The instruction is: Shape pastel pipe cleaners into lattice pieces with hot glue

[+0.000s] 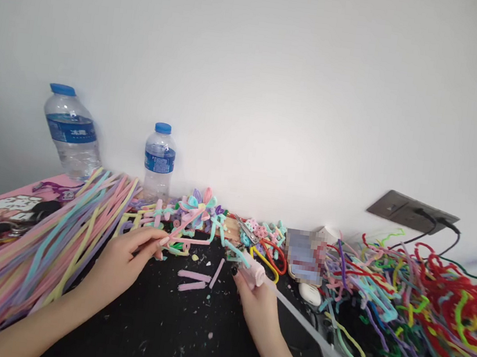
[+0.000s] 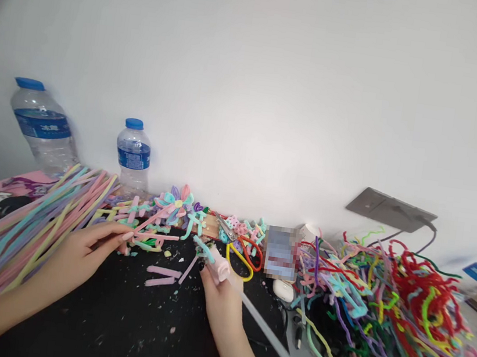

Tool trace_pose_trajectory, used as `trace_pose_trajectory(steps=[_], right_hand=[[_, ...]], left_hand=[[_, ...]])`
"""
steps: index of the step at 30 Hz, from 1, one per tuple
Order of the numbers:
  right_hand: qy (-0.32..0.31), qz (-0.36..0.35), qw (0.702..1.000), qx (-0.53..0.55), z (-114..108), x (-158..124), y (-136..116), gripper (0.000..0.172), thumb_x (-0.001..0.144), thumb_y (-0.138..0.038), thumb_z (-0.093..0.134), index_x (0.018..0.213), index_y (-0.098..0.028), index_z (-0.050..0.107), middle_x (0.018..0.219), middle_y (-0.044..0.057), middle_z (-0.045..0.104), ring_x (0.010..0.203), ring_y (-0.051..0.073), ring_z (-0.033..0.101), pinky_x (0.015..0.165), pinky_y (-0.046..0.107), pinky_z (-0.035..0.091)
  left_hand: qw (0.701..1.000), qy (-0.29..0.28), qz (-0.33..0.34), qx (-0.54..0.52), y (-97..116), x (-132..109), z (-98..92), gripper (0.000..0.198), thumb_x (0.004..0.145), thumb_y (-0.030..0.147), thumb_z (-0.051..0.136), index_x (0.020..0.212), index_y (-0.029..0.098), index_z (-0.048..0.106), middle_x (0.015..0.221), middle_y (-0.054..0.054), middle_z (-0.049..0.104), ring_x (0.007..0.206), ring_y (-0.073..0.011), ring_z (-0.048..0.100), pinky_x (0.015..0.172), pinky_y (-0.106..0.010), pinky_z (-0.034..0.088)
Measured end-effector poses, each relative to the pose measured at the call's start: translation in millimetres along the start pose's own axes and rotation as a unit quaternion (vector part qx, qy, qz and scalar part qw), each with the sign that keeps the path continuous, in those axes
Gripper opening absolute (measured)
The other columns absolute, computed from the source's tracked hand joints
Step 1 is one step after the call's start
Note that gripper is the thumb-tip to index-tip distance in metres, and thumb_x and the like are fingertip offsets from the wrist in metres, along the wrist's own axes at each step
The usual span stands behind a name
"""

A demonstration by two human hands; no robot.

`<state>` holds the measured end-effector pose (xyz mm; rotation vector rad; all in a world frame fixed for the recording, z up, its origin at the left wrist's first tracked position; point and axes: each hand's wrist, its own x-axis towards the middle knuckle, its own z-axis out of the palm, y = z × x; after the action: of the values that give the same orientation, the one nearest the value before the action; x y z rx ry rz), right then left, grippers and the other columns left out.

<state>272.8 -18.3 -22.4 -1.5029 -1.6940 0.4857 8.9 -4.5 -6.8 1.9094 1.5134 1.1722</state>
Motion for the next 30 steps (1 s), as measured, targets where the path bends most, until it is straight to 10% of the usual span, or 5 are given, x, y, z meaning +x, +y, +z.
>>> trace_pose_trajectory(steps=[13,30], right_hand=[[-0.006,-0.046,0.927,-0.372,-6.3,6.5,10.8,0.049,0.071,-0.009,0.043,0.120,-0.012,0.048,0.108,0.014,0.056,0.099,0.031,0.050,0.078,0.044,0.037],[-0.003,-0.032,0.937,-0.348,-2.9,5.4,18.4,0.053,0.064,-0.003,0.042,0.115,-0.014,0.049,0.110,0.015,0.055,0.100,0.032,0.048,0.080,0.046,0.034]], left_hand=[[0.991,-0.054,-0.063,-0.101,0.6,-4.7,7.3,0.022,0.085,0.038,0.047,0.089,0.020,0.060,0.064,0.001,0.061,0.064,-0.0169,0.060,0.064,-0.025,0.047],[0.984,-0.138,-0.061,-0.097,15.2,-6.0,9.0,0.024,0.087,0.041,0.045,0.086,0.021,0.059,0.064,0.001,0.057,0.064,-0.0173,0.059,0.063,-0.025,0.043]])
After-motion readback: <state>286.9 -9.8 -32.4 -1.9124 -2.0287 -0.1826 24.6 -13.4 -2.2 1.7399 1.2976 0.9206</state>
